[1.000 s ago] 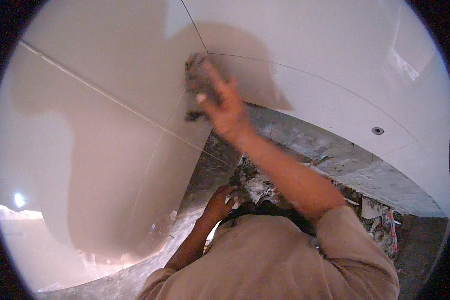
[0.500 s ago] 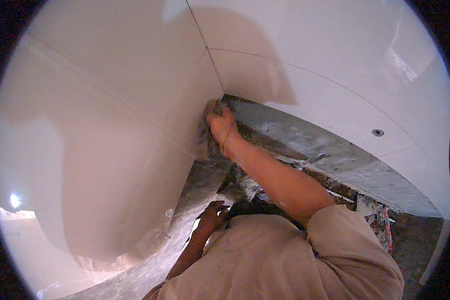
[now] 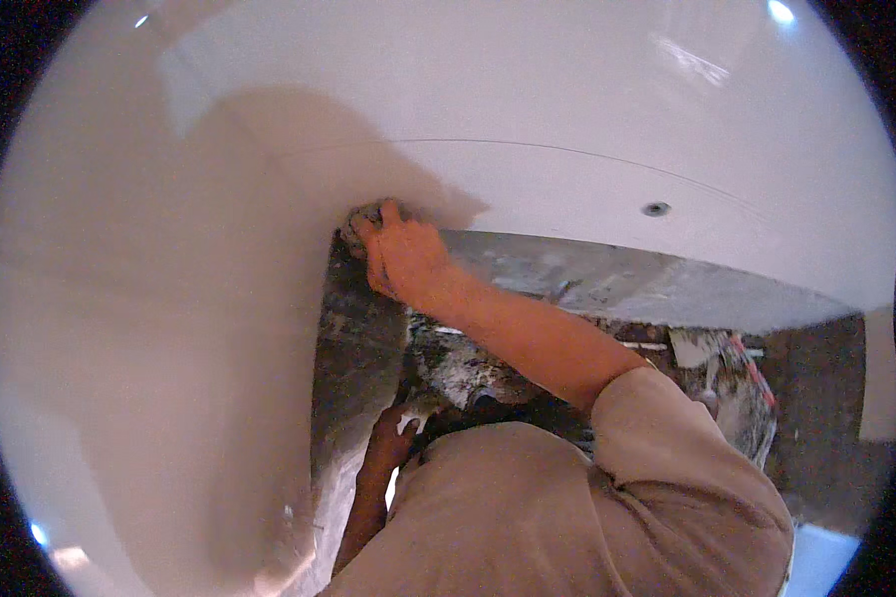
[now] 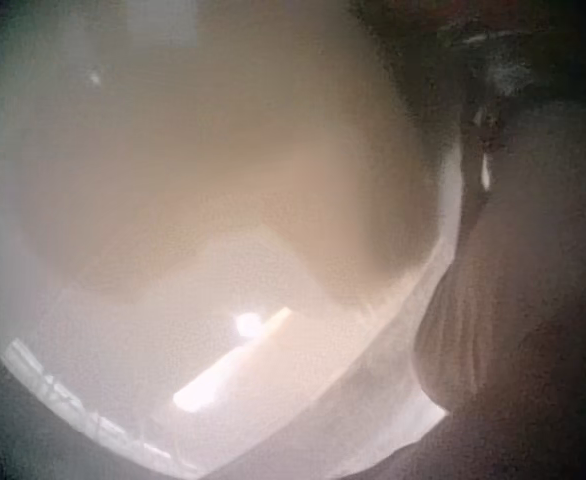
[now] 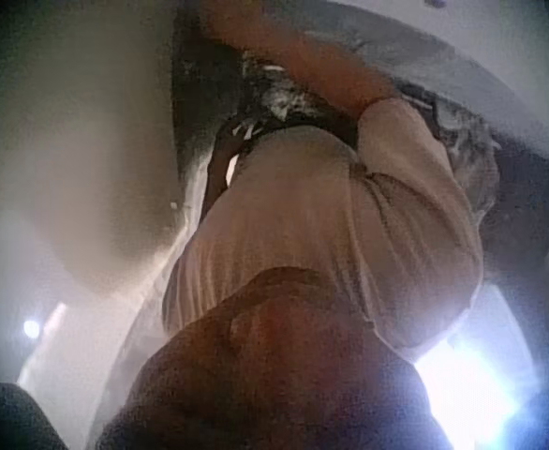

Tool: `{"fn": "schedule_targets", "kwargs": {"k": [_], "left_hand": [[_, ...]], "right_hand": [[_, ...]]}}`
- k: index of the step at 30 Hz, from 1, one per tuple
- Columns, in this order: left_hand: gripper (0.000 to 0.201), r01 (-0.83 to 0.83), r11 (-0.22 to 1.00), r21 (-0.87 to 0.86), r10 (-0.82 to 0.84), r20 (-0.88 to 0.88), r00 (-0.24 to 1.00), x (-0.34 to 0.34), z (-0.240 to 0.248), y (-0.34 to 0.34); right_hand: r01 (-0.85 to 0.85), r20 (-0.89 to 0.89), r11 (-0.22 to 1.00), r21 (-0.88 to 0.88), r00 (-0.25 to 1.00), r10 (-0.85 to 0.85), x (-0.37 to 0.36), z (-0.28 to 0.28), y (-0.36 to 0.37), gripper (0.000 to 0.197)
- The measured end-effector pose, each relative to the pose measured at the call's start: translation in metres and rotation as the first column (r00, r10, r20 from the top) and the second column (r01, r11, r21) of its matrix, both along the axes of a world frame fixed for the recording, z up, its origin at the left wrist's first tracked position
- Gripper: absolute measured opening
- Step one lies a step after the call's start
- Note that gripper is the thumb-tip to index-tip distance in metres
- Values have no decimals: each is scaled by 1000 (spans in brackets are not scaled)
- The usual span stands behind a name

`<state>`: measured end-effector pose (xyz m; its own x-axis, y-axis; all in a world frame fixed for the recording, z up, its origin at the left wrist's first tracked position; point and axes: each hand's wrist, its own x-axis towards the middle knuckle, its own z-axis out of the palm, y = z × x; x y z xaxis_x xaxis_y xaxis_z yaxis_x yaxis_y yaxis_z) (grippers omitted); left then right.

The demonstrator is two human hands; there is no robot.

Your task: The person installs white ceramic tiles on a wall, using a hammer to tap them into place and a trowel to apply adhesive. They measure the wall with a tape measure and clean the tiles with a cloth.

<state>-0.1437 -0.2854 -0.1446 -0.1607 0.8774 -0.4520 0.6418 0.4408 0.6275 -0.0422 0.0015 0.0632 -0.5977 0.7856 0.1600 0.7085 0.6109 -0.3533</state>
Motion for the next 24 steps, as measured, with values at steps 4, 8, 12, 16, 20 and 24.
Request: {"fn": "schedule_targets", "kwargs": {"k": [4,8,12,16,20,24], "left_hand": [[49,59,998,3,-59,14,998,7,-1,5],[47,144,990,-2,-143,37,989,-3,-16,17],[47,233,970,-68,-237,-42,971,9,14,51],[47,316,949,-13,-317,-6,949,7,14,80],[47,413,910,35,-413,-14,911,25,5,115],[52,393,918,-57,-396,-44,917,18,6,117]], "right_hand": [[150,-88,982,111,986,-141,107,-21,-8,67],[493,-144,870,27,863,-485,229,-48,-25,68],[849,-441,528,27,484,-756,335,-90,-22,55],[772,-830,552,-317,57,-555,306,-87,-1,45],[760,-941,555,-339,-278,-194,301,-63,31,52],[968,-926,181,172,221,-307,346,28,36,55]]}}
